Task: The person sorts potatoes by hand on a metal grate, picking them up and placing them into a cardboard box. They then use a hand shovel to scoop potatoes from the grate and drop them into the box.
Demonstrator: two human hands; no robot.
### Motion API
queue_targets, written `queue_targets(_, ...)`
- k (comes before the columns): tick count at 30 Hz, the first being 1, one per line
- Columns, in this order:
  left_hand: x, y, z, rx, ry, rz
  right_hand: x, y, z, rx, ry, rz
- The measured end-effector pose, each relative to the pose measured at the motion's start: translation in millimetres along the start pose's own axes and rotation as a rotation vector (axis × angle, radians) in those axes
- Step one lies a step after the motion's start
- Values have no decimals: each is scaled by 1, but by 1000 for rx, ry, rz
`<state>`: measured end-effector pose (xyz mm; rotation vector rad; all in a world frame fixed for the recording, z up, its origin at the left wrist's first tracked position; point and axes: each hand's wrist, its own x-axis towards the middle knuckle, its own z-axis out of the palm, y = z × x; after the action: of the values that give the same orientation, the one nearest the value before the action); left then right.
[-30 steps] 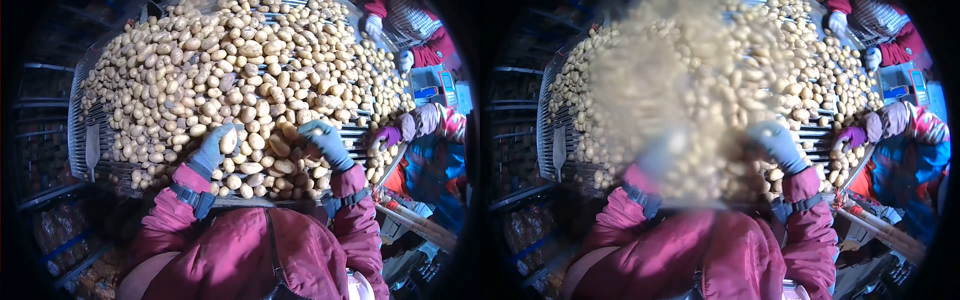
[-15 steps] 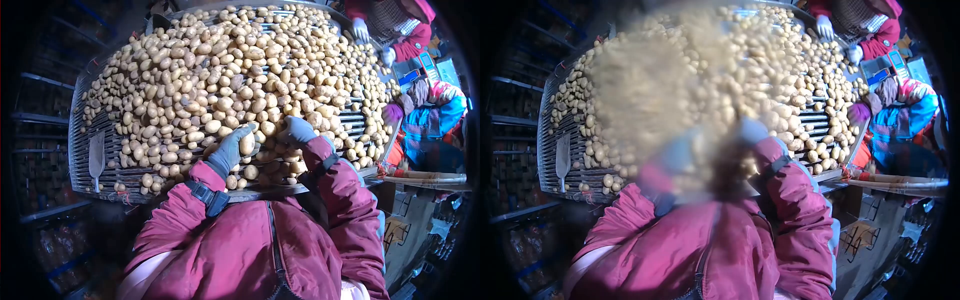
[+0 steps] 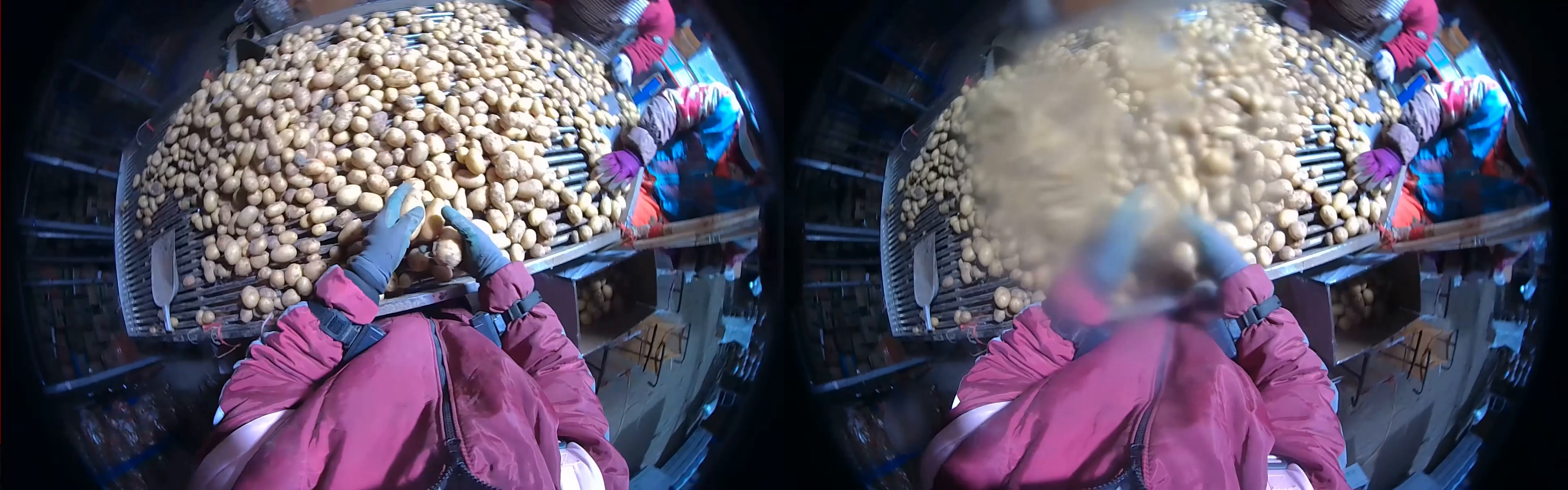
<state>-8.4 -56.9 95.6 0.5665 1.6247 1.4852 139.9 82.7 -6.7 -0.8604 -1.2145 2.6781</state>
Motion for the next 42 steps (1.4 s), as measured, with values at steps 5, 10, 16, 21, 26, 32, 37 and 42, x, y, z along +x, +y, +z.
queue_targets(5,-19,14,12,832,-131,441,7,37,-7,228,-54,-88)
queue_targets(10,-36,6,42,1113,-314,620,-14,14,32,399,4,-222)
queue_targets(16,-27,20,52,1006,-366,587,-18,30,-7,308,41,-467)
queue_targets(21,14,17,27,884,-291,528,-133,-28,-9,933,-232,-381)
queue_targets(26,73,-12,-4,824,-215,483,-212,43,-115,527,150,-583)
queue_targets(32,122,-24,-25,897,-114,492,-370,125,-238,123,840,-684)
queue_targets(37,127,-16,-20,912,-103,451,-504,112,-254,659,695,-781)
queue_targets(42,142,-43,-62,1164,2,591,-539,156,-263,788,721,-954)
